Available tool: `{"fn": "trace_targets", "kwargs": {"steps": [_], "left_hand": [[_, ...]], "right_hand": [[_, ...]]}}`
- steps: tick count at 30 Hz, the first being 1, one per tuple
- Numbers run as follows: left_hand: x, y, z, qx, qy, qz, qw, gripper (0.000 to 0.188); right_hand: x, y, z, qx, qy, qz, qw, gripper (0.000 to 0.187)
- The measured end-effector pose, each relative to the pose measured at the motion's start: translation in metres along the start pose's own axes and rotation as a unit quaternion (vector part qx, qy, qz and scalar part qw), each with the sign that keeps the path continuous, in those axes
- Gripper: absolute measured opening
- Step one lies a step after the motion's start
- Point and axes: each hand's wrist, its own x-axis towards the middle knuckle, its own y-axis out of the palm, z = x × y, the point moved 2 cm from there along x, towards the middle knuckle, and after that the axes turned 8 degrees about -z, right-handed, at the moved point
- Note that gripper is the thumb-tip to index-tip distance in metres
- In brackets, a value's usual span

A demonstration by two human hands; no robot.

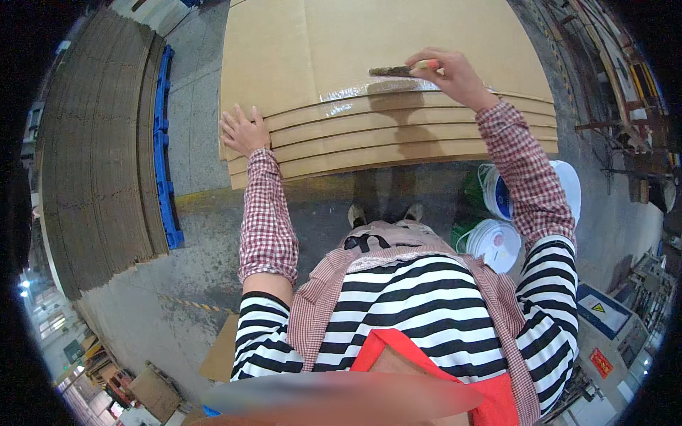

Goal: Painting white stripes on stacks of cardboard sheets using a brush.

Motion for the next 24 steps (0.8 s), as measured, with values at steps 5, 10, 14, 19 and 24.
{"fn": "trace_targets", "kwargs": {"steps": [5,10,14,19,24], "left_hand": [[-0.007,-0.004,0.001,0.010,0.017,-0.042,0.999,0.056],[0.001,-0.003,-0.003,0.029,0.007,-0.052,0.998,0.055],[-0.002,-0.002,0.000,0.003,0.015,-0.062,0.998,0.053],[-0.003,-0.003,-0.001,0.011,0.012,-0.086,0.996,0.053],[-0.003,-0.005,-0.001,0.022,0.003,-0.058,0.998,0.054]], "right_hand": [[-0.034,0.025,0.028,-0.071,-0.076,-0.002,0.995,0.018],[-0.047,0.027,0.043,-0.039,-0.073,0.026,0.996,0.018],[-0.020,0.051,0.038,-0.035,-0.113,-0.044,0.992,0.020],[-0.046,0.067,0.057,-0.112,-0.163,0.036,0.980,0.022],[-0.007,0.087,0.064,-0.103,-0.176,-0.040,0.978,0.024]]}}
